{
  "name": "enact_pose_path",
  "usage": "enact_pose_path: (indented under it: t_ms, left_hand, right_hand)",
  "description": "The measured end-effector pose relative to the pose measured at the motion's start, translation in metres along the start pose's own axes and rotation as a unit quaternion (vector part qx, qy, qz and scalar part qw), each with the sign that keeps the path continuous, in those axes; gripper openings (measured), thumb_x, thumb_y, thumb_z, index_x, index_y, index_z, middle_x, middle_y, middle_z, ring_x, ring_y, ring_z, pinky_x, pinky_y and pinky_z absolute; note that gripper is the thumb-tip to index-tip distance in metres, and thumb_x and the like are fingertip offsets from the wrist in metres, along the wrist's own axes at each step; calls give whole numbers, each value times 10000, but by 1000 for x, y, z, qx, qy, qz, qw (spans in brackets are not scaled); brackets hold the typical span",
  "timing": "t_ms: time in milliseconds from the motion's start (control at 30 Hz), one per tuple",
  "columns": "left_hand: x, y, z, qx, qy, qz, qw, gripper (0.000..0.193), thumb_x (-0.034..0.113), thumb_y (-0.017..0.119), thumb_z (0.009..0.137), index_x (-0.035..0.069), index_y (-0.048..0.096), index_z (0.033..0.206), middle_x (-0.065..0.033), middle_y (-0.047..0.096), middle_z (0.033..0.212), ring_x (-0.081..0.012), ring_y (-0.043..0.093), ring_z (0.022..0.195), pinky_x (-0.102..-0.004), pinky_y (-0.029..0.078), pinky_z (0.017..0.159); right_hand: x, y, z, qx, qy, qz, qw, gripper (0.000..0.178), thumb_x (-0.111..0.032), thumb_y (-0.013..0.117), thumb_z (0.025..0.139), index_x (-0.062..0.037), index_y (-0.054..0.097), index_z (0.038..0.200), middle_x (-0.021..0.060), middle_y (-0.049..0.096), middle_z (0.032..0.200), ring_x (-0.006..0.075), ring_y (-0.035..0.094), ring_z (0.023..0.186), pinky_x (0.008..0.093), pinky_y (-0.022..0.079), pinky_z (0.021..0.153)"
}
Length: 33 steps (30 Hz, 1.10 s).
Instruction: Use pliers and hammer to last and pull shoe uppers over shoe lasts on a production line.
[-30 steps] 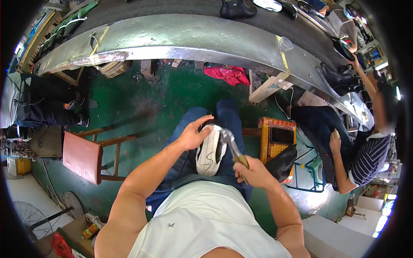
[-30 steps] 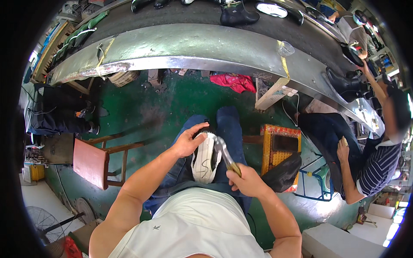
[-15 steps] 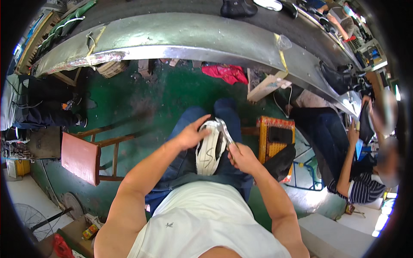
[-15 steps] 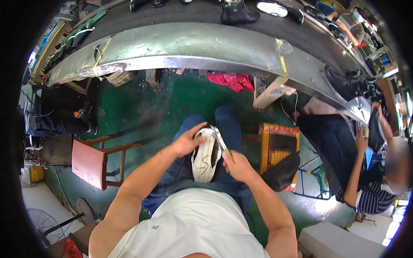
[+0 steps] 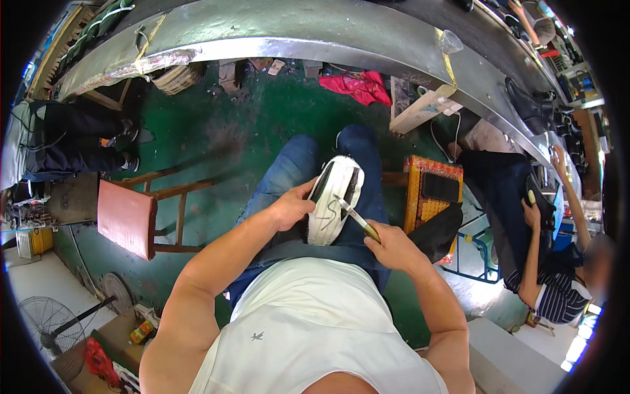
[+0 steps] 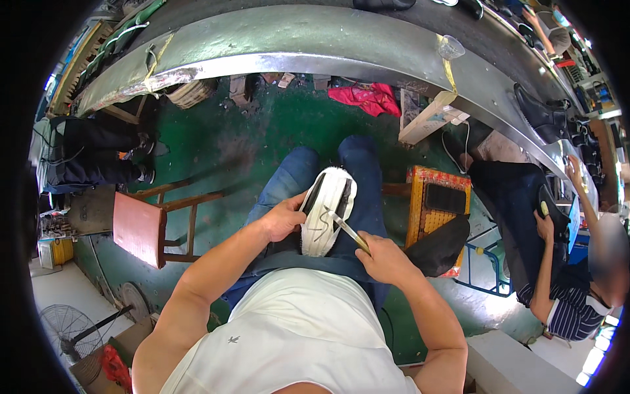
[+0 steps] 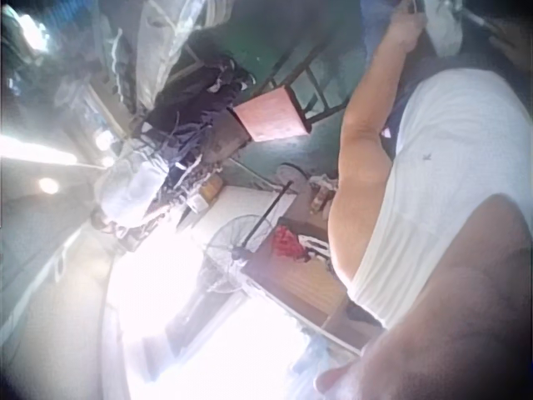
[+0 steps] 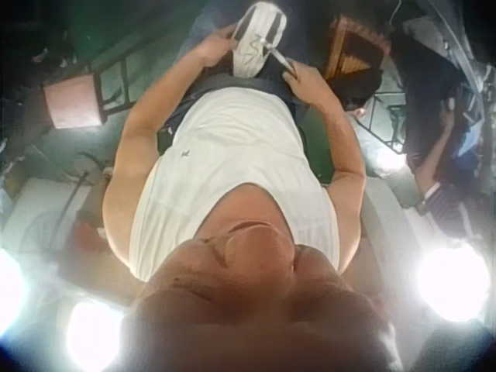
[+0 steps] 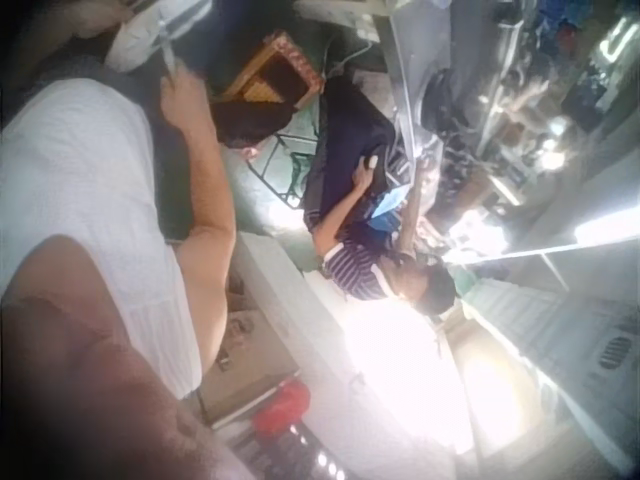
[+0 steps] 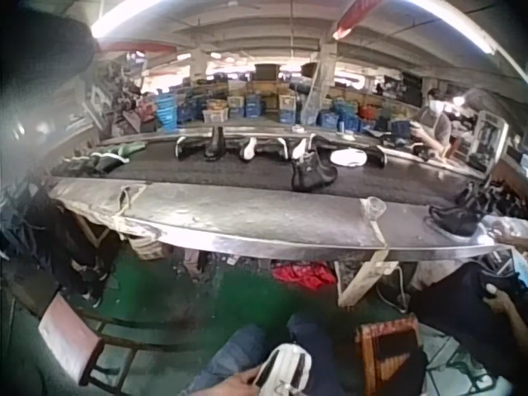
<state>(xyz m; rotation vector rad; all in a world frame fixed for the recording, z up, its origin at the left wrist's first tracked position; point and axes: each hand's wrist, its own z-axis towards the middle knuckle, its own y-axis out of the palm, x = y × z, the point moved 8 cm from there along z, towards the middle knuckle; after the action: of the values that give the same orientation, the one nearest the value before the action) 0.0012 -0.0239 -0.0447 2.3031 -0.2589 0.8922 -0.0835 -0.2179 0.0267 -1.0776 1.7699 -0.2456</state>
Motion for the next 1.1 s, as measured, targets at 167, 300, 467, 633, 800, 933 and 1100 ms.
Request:
enact_pose_path:
  t_ms: [167, 300, 467, 633, 800, 933, 1100]
  left_hand:
    - [-20, 8, -5, -62, 54, -32, 996, 837, 8, 633, 846, 73, 281, 1603, -95, 522, 1470, -203, 483, 1351, -374, 350, 1164]
    - [-41, 2, -3, 5, 88, 121, 989, 965, 28, 768, 802, 38, 233, 1606, -106, 495, 1494, -209, 432, 1394, -358, 298, 1196]
    - [-43, 5, -3, -1, 98, 188, 977, 1114, 21, 790, 797, 27, 49, 1630, -133, 392, 1574, -223, 366, 1452, -346, 250, 1220]
    - [-58, -4, 6, -15, 110, 230, 967, 1225, 40, 801, 802, 35, -115, 1616, -147, 267, 1643, -219, 296, 1496, -341, 227, 1226]
    - [-85, -4, 43, -31, 148, 252, 956, 1275, 241, 866, 813, 40, -105, 1615, -203, 225, 1634, -279, 297, 1476, -343, 241, 1226]
    - [-72, -5, 27, 6, 171, 186, 968, 1281, 263, 872, 793, -12, -80, 1604, -241, 407, 1533, -306, 435, 1406, -360, 316, 1191]
    - [2, -8, 14, 21, 92, 78, 992, 1066, 4, 808, 786, -6, 128, 1608, -177, 519, 1457, -227, 507, 1343, -366, 380, 1155]
  right_hand:
    - [-18, -9, -8, 35, -57, -90, 994, 493, -138, 612, 952, 99, 504, 1370, 275, 620, 1183, 418, 628, 1084, 446, 517, 950]
    - [-38, -18, -3, 94, -153, -233, 956, 514, -76, 636, 874, 92, 532, 1348, 196, 618, 1121, 369, 621, 1047, 423, 537, 899]
    - [-60, -31, 10, 93, -206, -427, 876, 362, -99, 578, 874, 42, 615, 1206, 95, 611, 938, 246, 637, 897, 373, 546, 669]
    - [-46, -24, 25, -34, -184, -337, 923, 271, -137, 622, 875, -12, 639, 1115, 131, 644, 869, 305, 673, 823, 432, 549, 657]
    - [-137, 10, 24, -50, -278, 37, 959, 316, -192, 660, 951, -31, 643, 1223, 214, 693, 1010, 404, 684, 901, 458, 546, 791]
    - [-119, -8, 22, -67, -193, 60, 977, 295, -196, 644, 961, -15, 646, 1194, 205, 688, 984, 382, 681, 871, 414, 538, 786]
    - [-8, -34, -20, 0, 7, 110, 994, 221, -184, 623, 973, -21, 650, 1120, 114, 703, 898, 219, 690, 820, 365, 528, 750]
